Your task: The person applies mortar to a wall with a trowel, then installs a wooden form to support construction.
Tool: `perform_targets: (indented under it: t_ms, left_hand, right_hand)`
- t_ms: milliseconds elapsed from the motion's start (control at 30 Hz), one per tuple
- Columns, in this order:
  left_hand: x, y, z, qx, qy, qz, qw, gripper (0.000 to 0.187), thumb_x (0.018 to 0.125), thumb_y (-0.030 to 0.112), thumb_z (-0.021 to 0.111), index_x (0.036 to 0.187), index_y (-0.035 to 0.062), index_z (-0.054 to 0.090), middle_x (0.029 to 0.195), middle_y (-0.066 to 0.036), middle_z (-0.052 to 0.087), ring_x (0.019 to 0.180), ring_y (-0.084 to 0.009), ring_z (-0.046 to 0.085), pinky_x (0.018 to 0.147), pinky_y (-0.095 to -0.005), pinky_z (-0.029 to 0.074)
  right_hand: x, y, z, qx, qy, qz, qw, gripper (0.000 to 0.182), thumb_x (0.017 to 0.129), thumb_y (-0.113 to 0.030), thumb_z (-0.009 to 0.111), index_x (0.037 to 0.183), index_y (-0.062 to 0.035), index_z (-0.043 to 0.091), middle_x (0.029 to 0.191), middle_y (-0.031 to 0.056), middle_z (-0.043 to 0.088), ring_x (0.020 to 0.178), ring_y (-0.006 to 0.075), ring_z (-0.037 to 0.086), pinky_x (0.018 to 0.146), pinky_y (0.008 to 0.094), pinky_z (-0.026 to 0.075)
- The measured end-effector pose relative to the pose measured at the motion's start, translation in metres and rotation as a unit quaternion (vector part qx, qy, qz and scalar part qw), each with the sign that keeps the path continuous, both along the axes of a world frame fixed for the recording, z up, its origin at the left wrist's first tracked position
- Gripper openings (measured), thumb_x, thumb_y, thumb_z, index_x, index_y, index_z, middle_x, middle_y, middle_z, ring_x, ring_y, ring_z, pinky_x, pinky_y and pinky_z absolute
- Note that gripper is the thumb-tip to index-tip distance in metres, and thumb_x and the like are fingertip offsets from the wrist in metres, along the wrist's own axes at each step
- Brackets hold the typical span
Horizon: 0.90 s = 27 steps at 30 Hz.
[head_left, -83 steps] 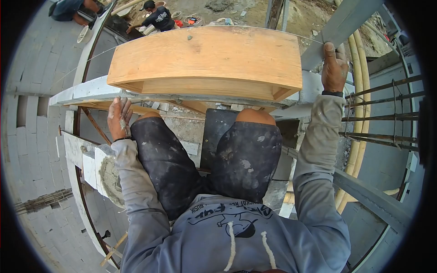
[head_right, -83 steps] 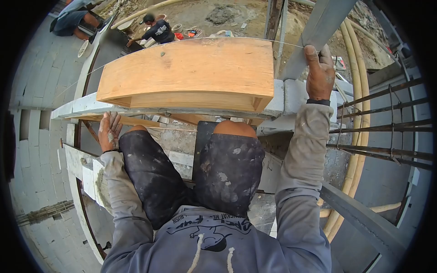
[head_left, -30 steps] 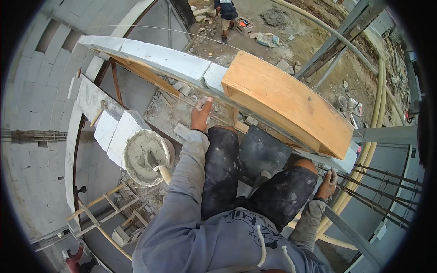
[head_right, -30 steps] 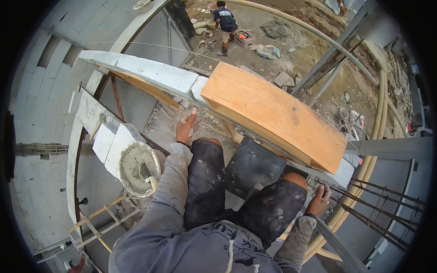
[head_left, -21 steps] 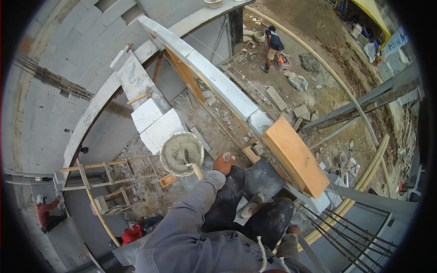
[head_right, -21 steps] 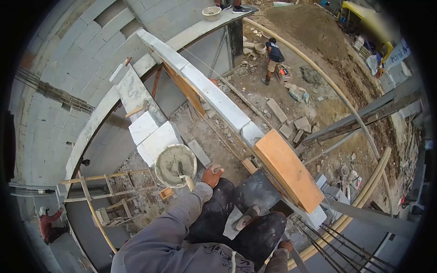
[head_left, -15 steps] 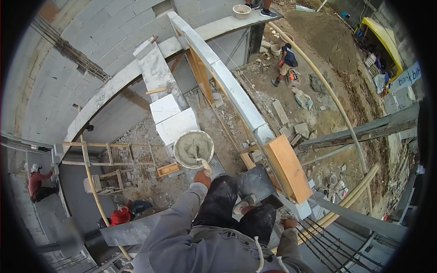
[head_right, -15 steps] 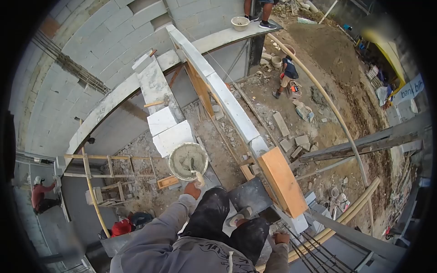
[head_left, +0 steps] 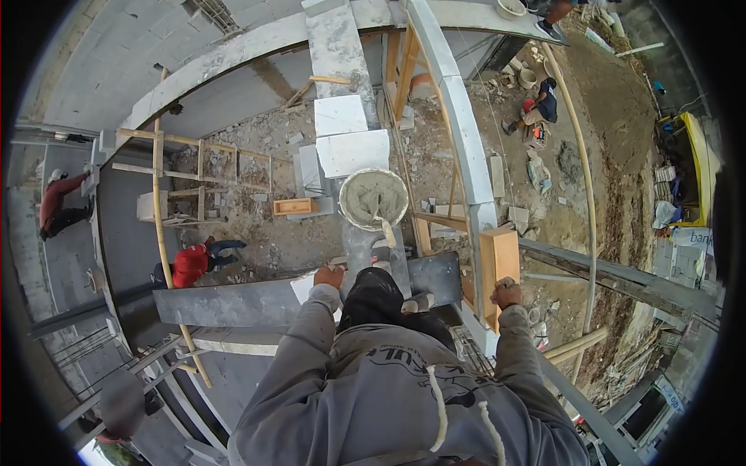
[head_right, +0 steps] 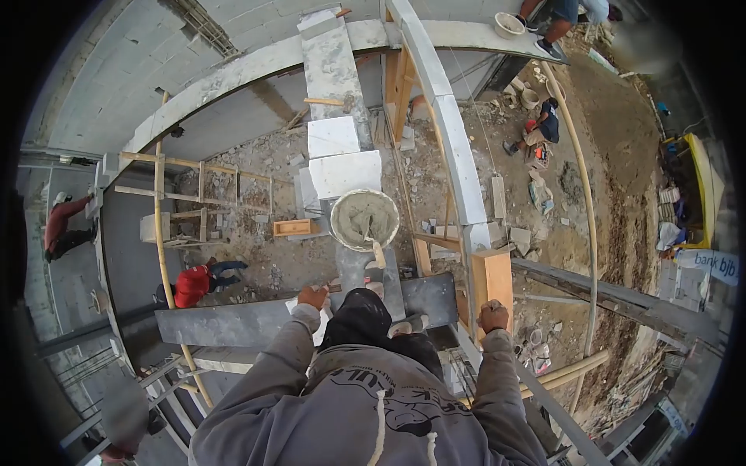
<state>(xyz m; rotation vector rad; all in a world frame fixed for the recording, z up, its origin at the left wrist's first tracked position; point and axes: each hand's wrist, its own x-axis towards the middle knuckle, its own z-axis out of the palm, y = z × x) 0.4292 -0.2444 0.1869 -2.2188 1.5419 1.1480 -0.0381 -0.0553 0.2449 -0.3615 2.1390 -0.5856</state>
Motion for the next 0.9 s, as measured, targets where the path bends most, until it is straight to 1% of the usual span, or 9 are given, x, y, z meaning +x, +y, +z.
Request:
perform_targets:
  t_ms: [133,200,267,400,633,700,800,867,900]
  left_hand:
    - [0.069,-0.038,-0.024,-0.015,-0.077,0.026,0.997,0.044,0.072,0.032,0.06,0.102,0.0005,0.063,0.101,-0.022,0.062,0.098,-0.0361,0.059,0.084,-0.0388,0.046]
    - [0.085,-0.065,-0.005,-0.02,-0.121,0.029,0.992,0.043,0.072,0.031,0.061,0.105,0.0019,0.063,0.1,-0.02,0.063,0.097,-0.035,0.06,0.083,-0.0386,0.047]
    - [0.098,-0.081,0.03,-0.071,0.079,0.212,0.972,0.046,0.072,0.03,0.062,0.109,0.004,0.062,0.095,-0.016,0.065,0.088,-0.0281,0.063,0.076,-0.0357,0.048]
    - [0.116,-0.08,0.031,-0.086,0.129,0.264,0.952,0.046,0.073,0.036,0.06,0.107,0.0055,0.063,0.093,-0.015,0.067,0.085,-0.0251,0.064,0.075,-0.032,0.048]
    - [0.149,-0.014,-0.054,-0.029,0.198,0.289,0.936,0.041,0.073,0.032,0.064,0.103,0.0046,0.065,0.096,-0.013,0.067,0.091,-0.0244,0.063,0.08,-0.0313,0.047]
    - [0.154,-0.01,-0.043,0.041,0.206,0.273,0.939,0.029,0.078,0.023,0.065,0.102,0.0067,0.061,0.083,-0.005,0.064,0.068,-0.0188,0.063,0.044,-0.0295,0.04]
    - [0.194,0.007,-0.118,0.063,0.115,0.285,0.949,0.029,0.079,0.021,0.064,0.104,0.0073,0.061,0.089,-0.005,0.064,0.07,-0.0202,0.064,0.044,-0.032,0.042]
    - [0.198,0.003,-0.114,-0.022,-0.002,-0.123,0.992,0.03,0.079,0.023,0.062,0.105,0.0077,0.061,0.093,-0.005,0.065,0.072,-0.0219,0.065,0.048,-0.0356,0.046]
    - [0.192,-0.007,-0.113,-0.025,0.0,-0.125,0.992,0.03,0.079,0.023,0.062,0.105,0.0077,0.061,0.093,-0.005,0.065,0.072,-0.0219,0.065,0.048,-0.0356,0.046]
  right_hand:
    - [0.033,-0.051,-0.03,-0.025,0.127,0.256,0.958,0.019,0.078,-0.015,0.056,0.09,-0.0005,0.061,0.071,0.0107,0.063,0.062,0.0185,0.062,0.052,0.0303,0.051]
    - [0.052,-0.114,0.017,0.026,0.031,0.219,0.975,0.032,0.075,-0.022,0.056,0.099,-0.0022,0.063,0.095,0.0183,0.065,0.095,0.0334,0.06,0.085,0.0369,0.046]
    - [0.052,-0.143,0.033,0.031,0.046,0.254,0.966,0.033,0.075,-0.024,0.056,0.099,-0.0026,0.063,0.096,0.0188,0.065,0.094,0.0338,0.06,0.083,0.0371,0.046]
    - [0.026,-0.164,0.018,0.005,0.071,0.287,0.955,0.035,0.075,-0.027,0.055,0.1,-0.0027,0.063,0.096,0.0207,0.064,0.094,0.0352,0.06,0.081,0.0378,0.047]
    - [0.004,-0.163,0.02,0.02,0.044,0.158,0.986,0.024,0.078,-0.021,0.061,0.09,0.0,0.063,0.071,0.0096,0.062,0.056,0.0177,0.06,0.05,0.0326,0.048]
    - [0.006,-0.158,0.022,0.058,0.026,0.153,0.986,0.021,0.08,-0.016,0.06,0.092,0.0013,0.062,0.075,0.0091,0.061,0.056,0.0182,0.059,0.047,0.0319,0.047]
    - [0.018,-0.153,0.021,0.076,-0.012,0.14,0.987,0.029,0.078,-0.024,0.062,0.09,0.0021,0.064,0.068,0.0095,0.063,0.056,0.0195,0.062,0.049,0.0316,0.05]
    - [0.017,-0.15,0.012,0.094,-0.027,0.163,0.982,0.026,0.079,-0.023,0.06,0.089,0.0014,0.064,0.07,0.0087,0.064,0.055,0.0199,0.062,0.049,0.0315,0.05]
    - [0.017,-0.156,0.013,0.114,-0.044,0.186,0.975,0.024,0.081,-0.021,0.058,0.088,0.0007,0.064,0.072,0.008,0.064,0.054,0.0202,0.062,0.049,0.0314,0.05]
